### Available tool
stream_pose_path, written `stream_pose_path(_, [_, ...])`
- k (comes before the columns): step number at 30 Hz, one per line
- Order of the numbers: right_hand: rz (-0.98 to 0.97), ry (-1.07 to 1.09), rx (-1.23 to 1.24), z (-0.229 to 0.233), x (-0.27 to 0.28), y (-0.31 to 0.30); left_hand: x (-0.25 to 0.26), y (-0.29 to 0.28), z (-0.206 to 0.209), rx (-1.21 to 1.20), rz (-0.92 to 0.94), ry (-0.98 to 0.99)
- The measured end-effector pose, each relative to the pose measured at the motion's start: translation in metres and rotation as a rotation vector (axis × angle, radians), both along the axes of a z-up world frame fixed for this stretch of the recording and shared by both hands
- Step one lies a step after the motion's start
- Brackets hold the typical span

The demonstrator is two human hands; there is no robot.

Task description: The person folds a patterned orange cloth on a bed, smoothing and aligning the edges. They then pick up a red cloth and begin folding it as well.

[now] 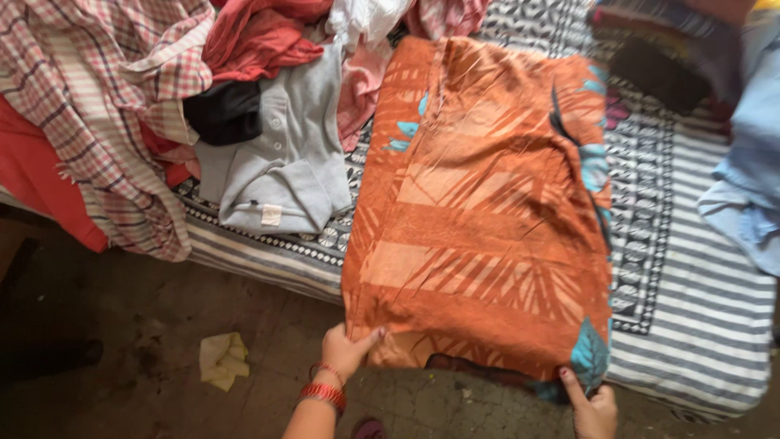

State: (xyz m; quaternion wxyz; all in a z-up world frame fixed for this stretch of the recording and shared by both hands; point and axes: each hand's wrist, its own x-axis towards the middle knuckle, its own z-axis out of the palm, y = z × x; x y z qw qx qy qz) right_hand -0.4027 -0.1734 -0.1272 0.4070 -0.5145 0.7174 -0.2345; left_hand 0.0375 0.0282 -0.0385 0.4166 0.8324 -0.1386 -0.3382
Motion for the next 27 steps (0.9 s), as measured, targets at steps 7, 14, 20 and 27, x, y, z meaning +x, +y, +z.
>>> stream_pose_path(7, [0.413, -0.327, 0.203, 0.059, -0.011, -0.018, -0.017, 0.043, 0.01, -0.13, 0.061, 0.114])
stream_pose_path(14, [0.382, -0.309, 0.284, 0.142, -0.01, -0.039, -0.007, 0.041, 0.091, -0.121, 0.126, 0.084])
stream_pose_path(20, [0.375, -0.488, 0.425, 0.245, 0.003, -0.059, 0.009, 0.02, 0.179, -0.254, 0.133, 0.165])
stream_pose_path(27, [0.452, -0.295, 0.28, 0.338, 0.01, -0.064, 0.03, 0.02, 0.235, -0.32, 0.098, 0.298])
